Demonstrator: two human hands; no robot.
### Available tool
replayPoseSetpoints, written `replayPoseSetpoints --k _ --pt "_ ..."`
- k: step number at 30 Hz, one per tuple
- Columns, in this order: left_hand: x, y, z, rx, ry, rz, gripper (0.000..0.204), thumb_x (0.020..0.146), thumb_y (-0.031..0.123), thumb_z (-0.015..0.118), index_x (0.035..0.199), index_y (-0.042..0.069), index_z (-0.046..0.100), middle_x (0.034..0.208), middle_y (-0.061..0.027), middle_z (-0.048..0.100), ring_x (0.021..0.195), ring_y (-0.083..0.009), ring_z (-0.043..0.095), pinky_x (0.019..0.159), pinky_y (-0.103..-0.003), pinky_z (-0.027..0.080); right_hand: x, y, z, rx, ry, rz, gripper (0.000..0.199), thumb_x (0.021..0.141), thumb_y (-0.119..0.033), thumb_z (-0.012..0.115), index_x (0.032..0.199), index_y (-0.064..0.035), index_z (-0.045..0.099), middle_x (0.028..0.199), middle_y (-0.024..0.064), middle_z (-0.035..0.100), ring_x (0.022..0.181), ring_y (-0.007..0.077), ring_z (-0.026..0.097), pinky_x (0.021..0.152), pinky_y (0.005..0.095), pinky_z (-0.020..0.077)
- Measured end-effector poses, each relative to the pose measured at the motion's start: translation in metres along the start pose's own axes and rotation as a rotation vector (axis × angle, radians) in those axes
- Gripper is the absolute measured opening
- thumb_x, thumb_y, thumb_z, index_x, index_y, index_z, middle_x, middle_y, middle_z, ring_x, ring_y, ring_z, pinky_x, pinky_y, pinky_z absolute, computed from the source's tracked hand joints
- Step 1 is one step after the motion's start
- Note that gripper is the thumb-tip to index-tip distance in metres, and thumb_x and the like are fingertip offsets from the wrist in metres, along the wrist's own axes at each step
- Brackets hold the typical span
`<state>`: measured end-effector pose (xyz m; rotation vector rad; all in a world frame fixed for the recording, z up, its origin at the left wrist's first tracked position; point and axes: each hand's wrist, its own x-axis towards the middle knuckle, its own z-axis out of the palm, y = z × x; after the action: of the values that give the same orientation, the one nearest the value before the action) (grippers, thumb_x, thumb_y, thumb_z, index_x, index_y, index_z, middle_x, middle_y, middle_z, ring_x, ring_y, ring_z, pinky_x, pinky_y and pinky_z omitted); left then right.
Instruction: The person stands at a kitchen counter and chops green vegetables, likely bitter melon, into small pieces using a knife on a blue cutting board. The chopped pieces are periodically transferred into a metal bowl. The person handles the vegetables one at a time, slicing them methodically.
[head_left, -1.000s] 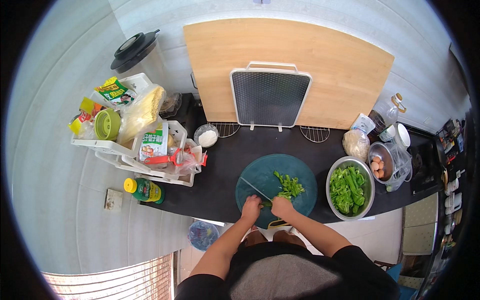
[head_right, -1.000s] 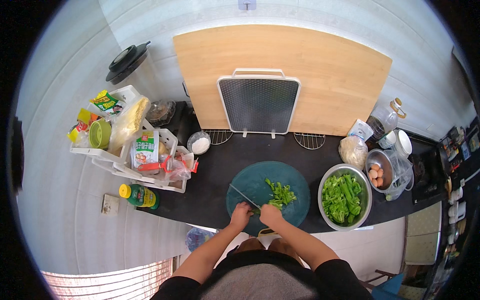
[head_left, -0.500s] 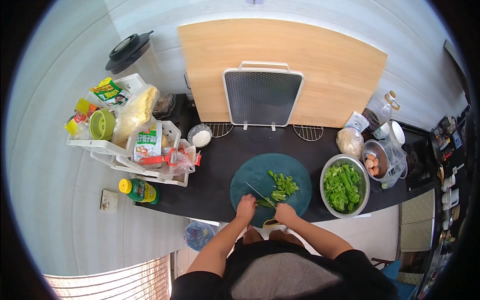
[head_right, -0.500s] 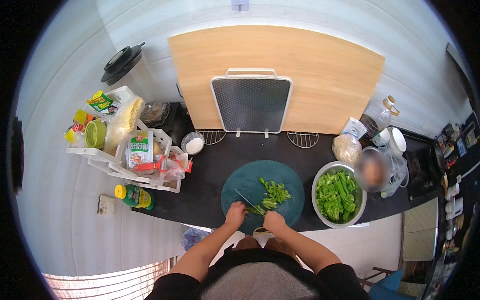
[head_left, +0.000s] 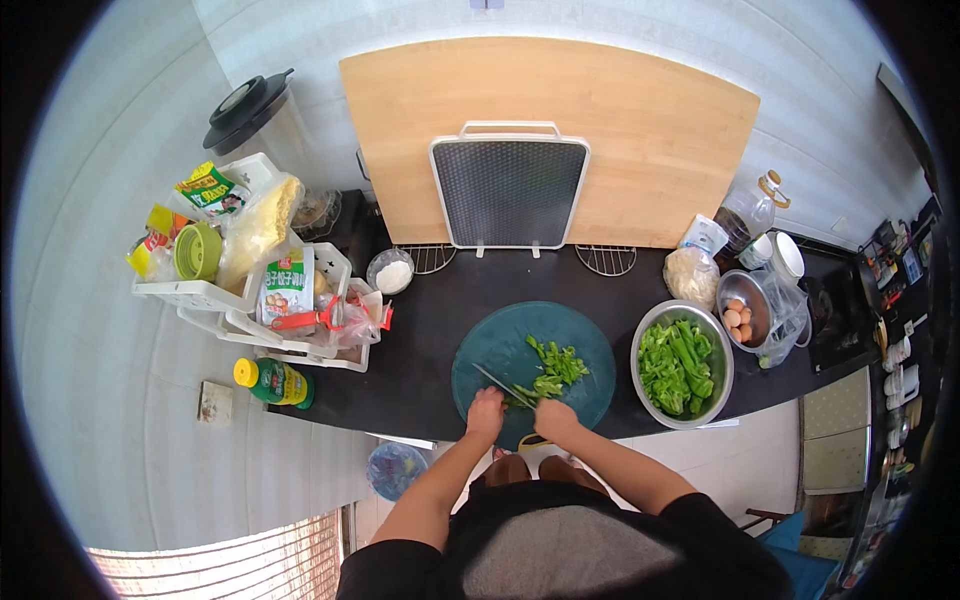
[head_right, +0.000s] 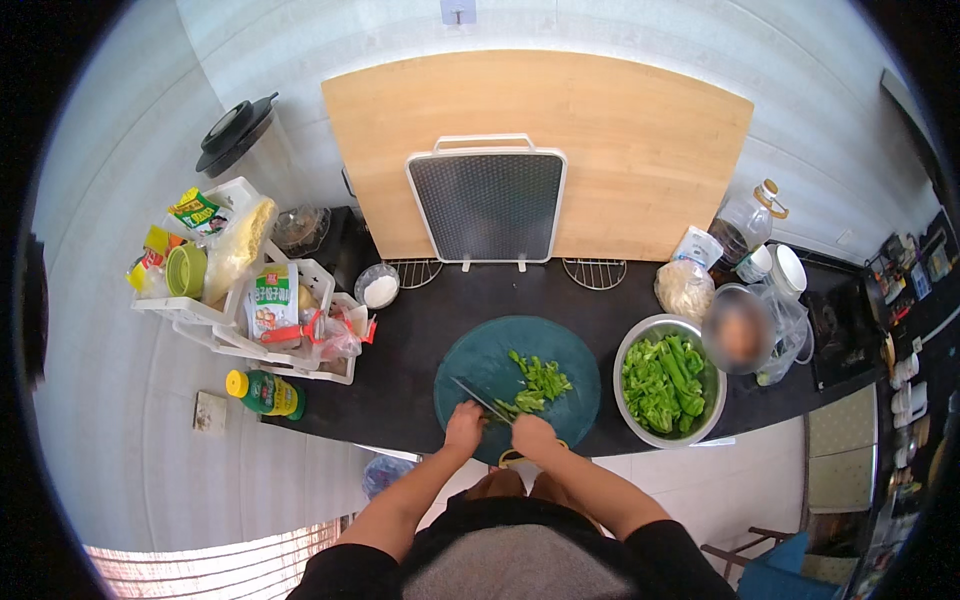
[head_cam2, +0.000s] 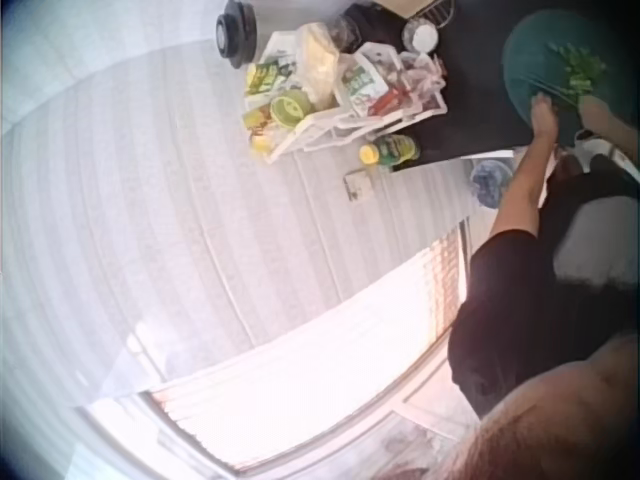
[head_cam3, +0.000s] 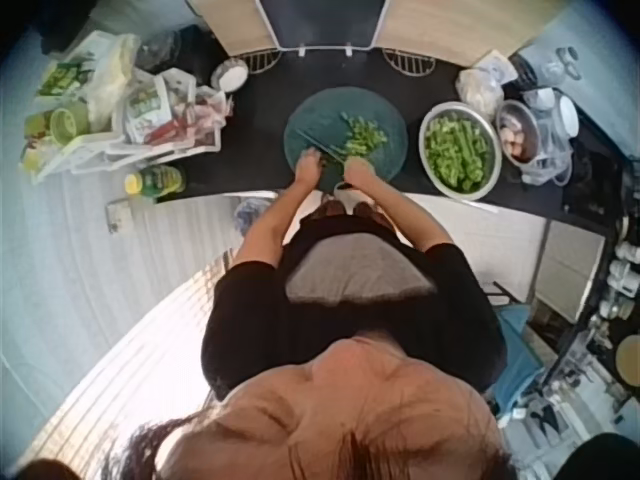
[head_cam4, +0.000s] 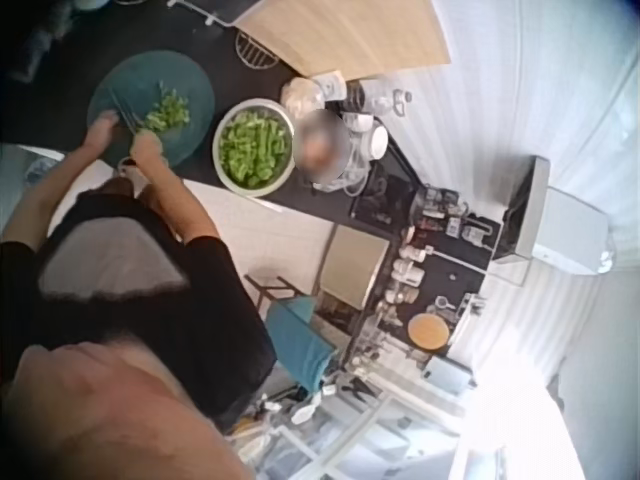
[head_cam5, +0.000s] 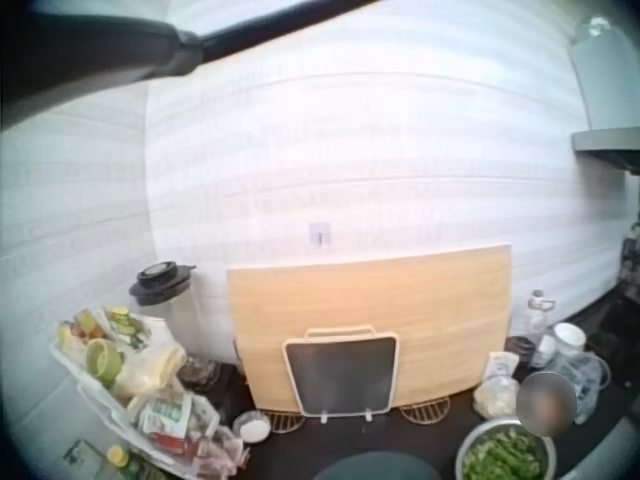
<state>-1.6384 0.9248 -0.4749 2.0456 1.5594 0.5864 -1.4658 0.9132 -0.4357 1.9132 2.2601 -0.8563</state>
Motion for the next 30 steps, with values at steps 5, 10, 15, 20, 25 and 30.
replayPoseSetpoints --k 5,10,15,20,25,30 --pt "-0.003 0.001 -0.007 0.025 0.045 -0.025 0.015 0.068 0.006 0.065 0.079 0.003 0.056 0.089 -0.0117 0.053 0.088 -0.0324 0.052 0.074 -0.041 0.047 0.003 -0.004 -0.019 0.092 0.005 0.090 0.017 0.073 -0.011 0.052 0.081 0.0022 0.059 0.077 0.0242 0.062 0.075 0.0393 0.062 0.068 0.0451 0.0506" --pt "0.010 0.008 -0.005 0.032 0.084 0.005 0.018 0.067 0.008 0.067 0.082 0.004 0.059 0.089 -0.0116 0.052 0.089 -0.0311 0.052 0.075 -0.040 0.045 -0.013 0.041 -0.024 0.165 0.151 0.237 0.017 0.078 -0.015 0.052 0.082 -0.0003 0.058 0.076 0.0243 0.061 0.074 0.0408 0.060 0.068 0.0472 0.0490" --pt "0.017 0.012 -0.009 0.019 0.142 0.067 0.025 0.066 0.010 0.068 0.089 0.004 0.063 0.091 -0.0097 0.053 0.088 -0.0299 0.051 0.077 -0.039 0.042 -0.021 0.026 -0.050 0.192 0.131 0.179 0.017 0.080 -0.016 0.053 0.082 0.0006 0.057 0.075 0.0249 0.061 0.073 0.0417 0.059 0.068 0.0483 0.0481" --pt "0.012 -0.003 -0.016 -0.044 0.148 0.109 0.017 0.068 0.009 0.065 0.084 0.005 0.065 0.088 -0.0089 0.055 0.086 -0.0288 0.052 0.076 -0.038 0.044 -0.024 0.009 -0.060 0.188 0.067 0.117 0.019 0.081 -0.019 0.052 0.084 -0.0005 0.057 0.078 0.0235 0.062 0.075 0.0416 0.059 0.070 0.0489 0.0471" --pt "0.013 -0.020 -0.003 0.004 0.074 0.138 0.009 0.067 0.007 0.061 0.076 0.004 0.063 0.084 -0.0092 0.056 0.085 -0.0282 0.053 0.071 -0.037 0.046 -0.019 0.016 -0.049 0.124 -0.019 0.107 0.020 0.082 -0.019 0.051 0.084 -0.0005 0.057 0.080 0.0229 0.062 0.076 0.0412 0.060 0.070 0.0479 0.0478" --pt "0.019 -0.022 -0.004 0.068 0.015 0.229 0.008 0.067 0.005 0.052 0.070 0.004 0.059 0.080 -0.0091 0.053 0.084 -0.0277 0.052 0.071 -0.036 0.047 -0.010 0.016 -0.048 0.049 -0.095 0.087 0.016 0.080 -0.015 0.053 0.081 0.0011 0.056 0.078 0.0242 0.062 0.074 0.0394 0.061 0.067 0.0462 0.0497"
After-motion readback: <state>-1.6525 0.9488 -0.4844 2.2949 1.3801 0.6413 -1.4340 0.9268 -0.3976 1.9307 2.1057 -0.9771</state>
